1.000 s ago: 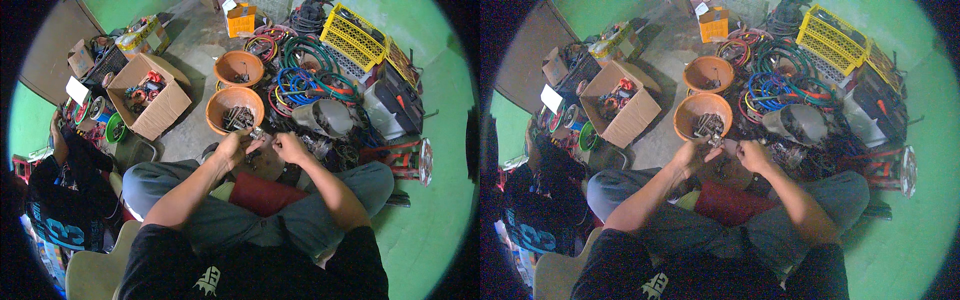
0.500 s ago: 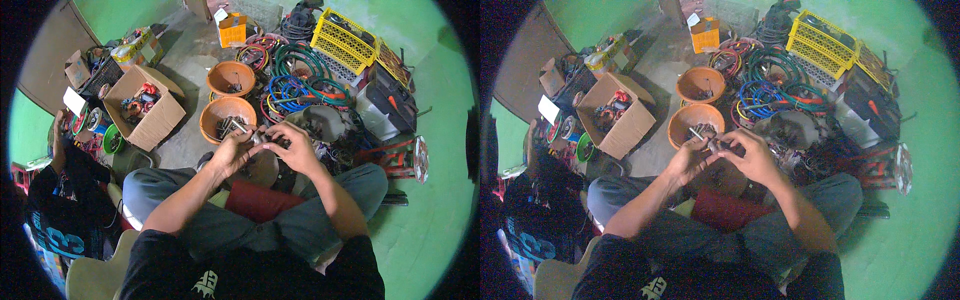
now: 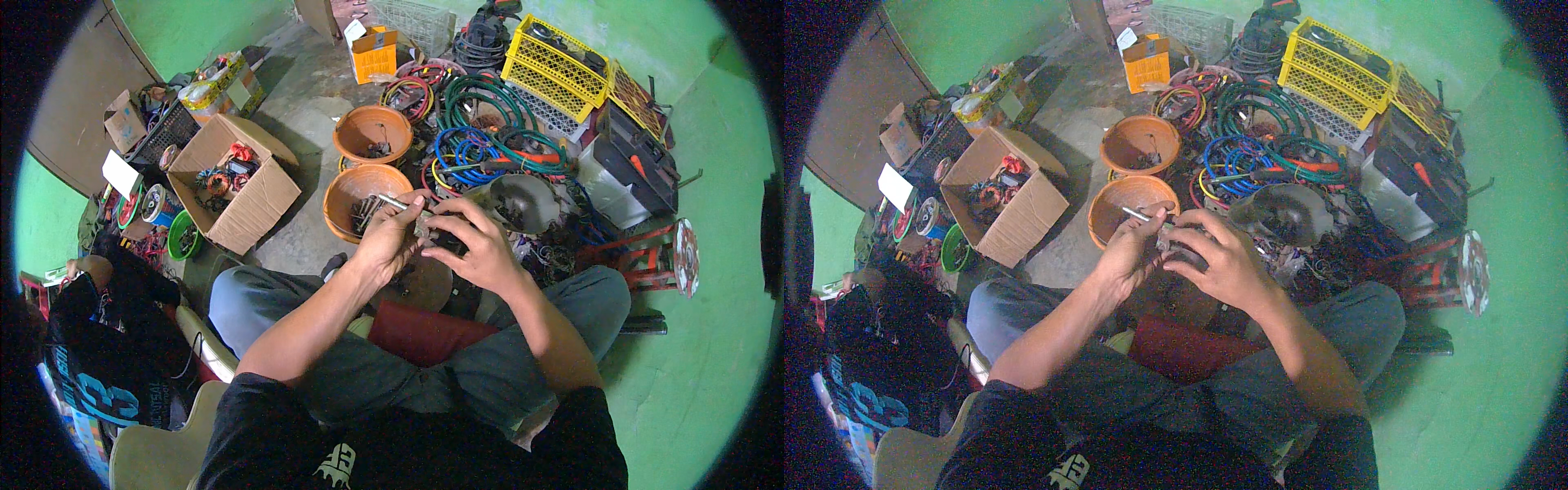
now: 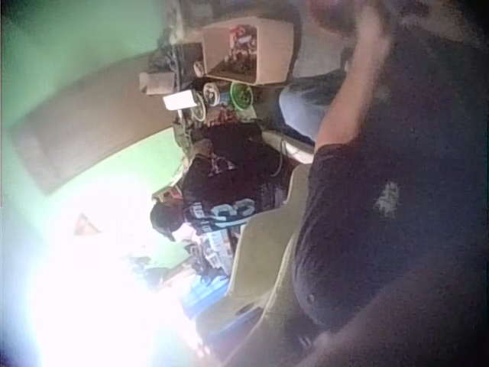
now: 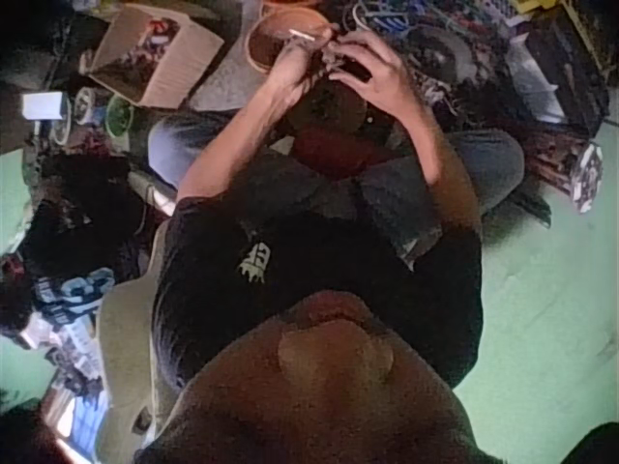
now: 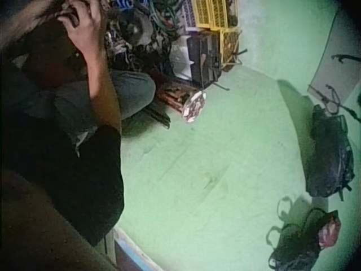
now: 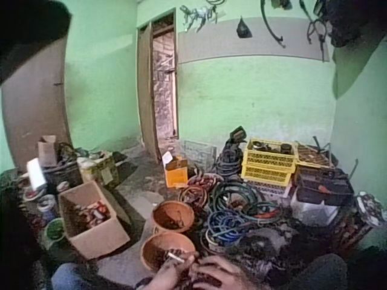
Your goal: The person sits on the floor and assembles small metal lock mechanisms by hand. They pick up individual components from a pile, fit them together, and place the assembled units into a brown bowl. The workspace is cluttered with wires and boxes.
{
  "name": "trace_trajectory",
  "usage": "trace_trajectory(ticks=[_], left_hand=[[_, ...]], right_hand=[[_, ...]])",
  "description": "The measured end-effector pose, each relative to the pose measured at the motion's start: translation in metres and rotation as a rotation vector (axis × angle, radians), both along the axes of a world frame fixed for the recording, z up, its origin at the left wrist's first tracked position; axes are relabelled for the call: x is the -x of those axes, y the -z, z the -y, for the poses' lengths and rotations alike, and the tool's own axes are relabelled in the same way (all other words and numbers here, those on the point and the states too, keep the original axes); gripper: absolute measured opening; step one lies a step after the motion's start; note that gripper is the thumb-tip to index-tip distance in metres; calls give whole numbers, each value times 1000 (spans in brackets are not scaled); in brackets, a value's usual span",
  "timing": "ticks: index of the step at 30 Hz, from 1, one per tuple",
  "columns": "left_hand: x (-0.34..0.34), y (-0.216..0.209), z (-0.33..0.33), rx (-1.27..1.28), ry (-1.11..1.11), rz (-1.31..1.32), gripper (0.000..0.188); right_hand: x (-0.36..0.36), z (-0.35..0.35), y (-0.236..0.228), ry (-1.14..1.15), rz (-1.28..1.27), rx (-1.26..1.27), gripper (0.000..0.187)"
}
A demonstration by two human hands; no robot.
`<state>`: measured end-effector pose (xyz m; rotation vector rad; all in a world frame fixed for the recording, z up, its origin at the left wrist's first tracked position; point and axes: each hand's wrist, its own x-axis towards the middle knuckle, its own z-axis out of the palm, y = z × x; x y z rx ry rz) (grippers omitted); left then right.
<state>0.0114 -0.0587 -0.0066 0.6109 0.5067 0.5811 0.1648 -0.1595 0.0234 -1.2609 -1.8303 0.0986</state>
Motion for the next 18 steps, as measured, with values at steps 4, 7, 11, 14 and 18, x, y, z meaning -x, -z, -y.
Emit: trace_trajectory(ticks=[4, 7, 11, 14, 18], left_hand=[[-8, -1, 2, -47, -70, -65, 19], [-15, -16, 10, -154, -129, -158, 18], [-23, -19, 13, -306, -168, -283, 20], [-28, -18, 13, -461, -158, -374, 26], [-32, -21, 15, -502, -136, -398, 25]], right_hand=[[-2, 0, 2, 117, 27, -36, 34], [-3, 1, 2, 151, 0, -17, 31], [-4, 2, 2, 131, -49, 4, 27], [-6, 4, 0, 131, -11, -46, 24], [-3, 10, -3, 127, 6, 4, 20]])
